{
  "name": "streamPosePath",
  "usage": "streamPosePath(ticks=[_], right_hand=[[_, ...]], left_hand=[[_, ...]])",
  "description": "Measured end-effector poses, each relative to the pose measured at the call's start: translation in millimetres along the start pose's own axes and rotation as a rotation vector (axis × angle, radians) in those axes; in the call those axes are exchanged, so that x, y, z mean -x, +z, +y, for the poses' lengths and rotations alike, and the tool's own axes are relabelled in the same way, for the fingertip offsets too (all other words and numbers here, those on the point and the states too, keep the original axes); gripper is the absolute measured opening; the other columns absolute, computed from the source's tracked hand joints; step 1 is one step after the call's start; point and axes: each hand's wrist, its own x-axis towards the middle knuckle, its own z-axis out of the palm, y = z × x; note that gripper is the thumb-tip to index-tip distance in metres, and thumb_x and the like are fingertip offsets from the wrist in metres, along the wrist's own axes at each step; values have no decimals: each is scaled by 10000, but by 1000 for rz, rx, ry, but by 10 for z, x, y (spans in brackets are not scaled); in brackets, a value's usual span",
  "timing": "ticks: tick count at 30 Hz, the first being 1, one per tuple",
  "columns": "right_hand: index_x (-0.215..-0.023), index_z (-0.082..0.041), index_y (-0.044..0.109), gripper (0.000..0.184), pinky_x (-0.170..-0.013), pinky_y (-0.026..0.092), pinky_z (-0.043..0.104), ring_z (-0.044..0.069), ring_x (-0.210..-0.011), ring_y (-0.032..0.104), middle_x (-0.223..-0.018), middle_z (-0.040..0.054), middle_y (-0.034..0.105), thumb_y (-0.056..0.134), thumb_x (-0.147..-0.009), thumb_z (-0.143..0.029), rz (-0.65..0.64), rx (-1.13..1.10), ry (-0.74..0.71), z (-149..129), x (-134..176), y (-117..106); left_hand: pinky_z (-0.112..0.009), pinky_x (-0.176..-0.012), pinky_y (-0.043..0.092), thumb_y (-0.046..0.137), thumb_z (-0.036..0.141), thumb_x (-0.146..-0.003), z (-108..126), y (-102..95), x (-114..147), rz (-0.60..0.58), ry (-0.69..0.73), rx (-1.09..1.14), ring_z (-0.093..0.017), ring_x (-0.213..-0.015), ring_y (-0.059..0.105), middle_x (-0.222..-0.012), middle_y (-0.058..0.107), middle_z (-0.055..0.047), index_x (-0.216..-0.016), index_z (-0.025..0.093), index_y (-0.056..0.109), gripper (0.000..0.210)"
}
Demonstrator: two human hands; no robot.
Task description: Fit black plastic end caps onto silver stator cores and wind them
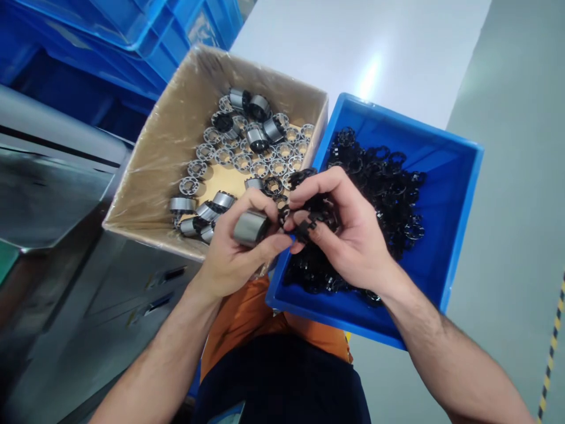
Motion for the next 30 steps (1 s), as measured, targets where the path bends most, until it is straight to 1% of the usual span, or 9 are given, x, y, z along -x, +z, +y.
streamPosePath(ticks=[4,7,12,16,18,20,22,25,30], right_hand=[[-1232,-335,816,112,-668,725,254,116,-779,772,-1139,-20,810,873,-1177,-255,-2,18,-69,119,35,131],[-1298,-373,816,213,-622,728,255,151,-853,836,-1207,-14,847,897,-1149,-246,6,-75,-86,181,61,125],[-1217,-345,815,277,-468,662,265,197,-805,860,-1242,19,901,1020,-1030,-343,-9,-139,21,162,71,76],[-1191,-374,841,286,-438,621,238,169,-745,854,-1234,-34,922,1008,-1013,-225,-69,-214,-39,129,43,59],[-1215,-410,880,344,-455,622,244,168,-770,866,-1242,-49,928,1004,-1012,-162,-51,-191,-88,127,47,58],[-1264,-446,926,406,-574,700,301,191,-866,891,-1298,-36,934,1017,-1009,-143,3,-58,-135,127,68,59],[-1288,-462,960,397,-814,789,409,247,-1024,910,-1324,-5,938,1037,-1014,-186,67,136,-172,121,91,60],[-1326,-466,976,381,-1056,768,528,307,-1124,896,-1259,22,937,1090,-995,-317,119,310,-169,101,84,50],[-1103,-346,1003,273,-859,735,434,265,-932,859,-1044,45,917,1073,-995,-586,-16,180,-34,72,-38,-19]], left_hand=[[-295,-620,490,992,510,-1091,74,86,13,74,123,-139,-130,-680,563,-896,661,18,-1044,251,698,395],[-299,-680,506,1002,478,-1094,84,101,67,173,56,-184,-140,-744,579,-943,665,19,-1118,269,711,359],[-331,-666,456,957,524,-1130,85,29,110,72,-88,-49,-168,-738,548,-951,694,-8,-1200,285,807,291],[-346,-685,443,947,522,-1135,93,1,117,47,-94,-15,-179,-730,535,-931,680,-5,-1311,309,823,303],[-346,-676,436,939,523,-1138,94,-2,132,22,-90,-34,-177,-717,511,-890,636,3,-1255,299,806,286],[-347,-681,446,948,512,-1128,94,-1,153,34,-54,-65,-176,-724,496,-877,590,6,-1125,278,749,308],[-350,-709,468,948,477,-1129,96,2,170,65,-2,-97,-177,-748,500,-896,581,5,-1080,271,705,322],[-357,-753,483,915,428,-1153,100,9,179,68,53,-124,-185,-797,528,-937,614,0,-1115,276,710,258],[-379,-790,509,878,486,-1168,87,36,177,110,46,-143,-201,-828,568,-994,677,-25,-1106,265,722,278]])
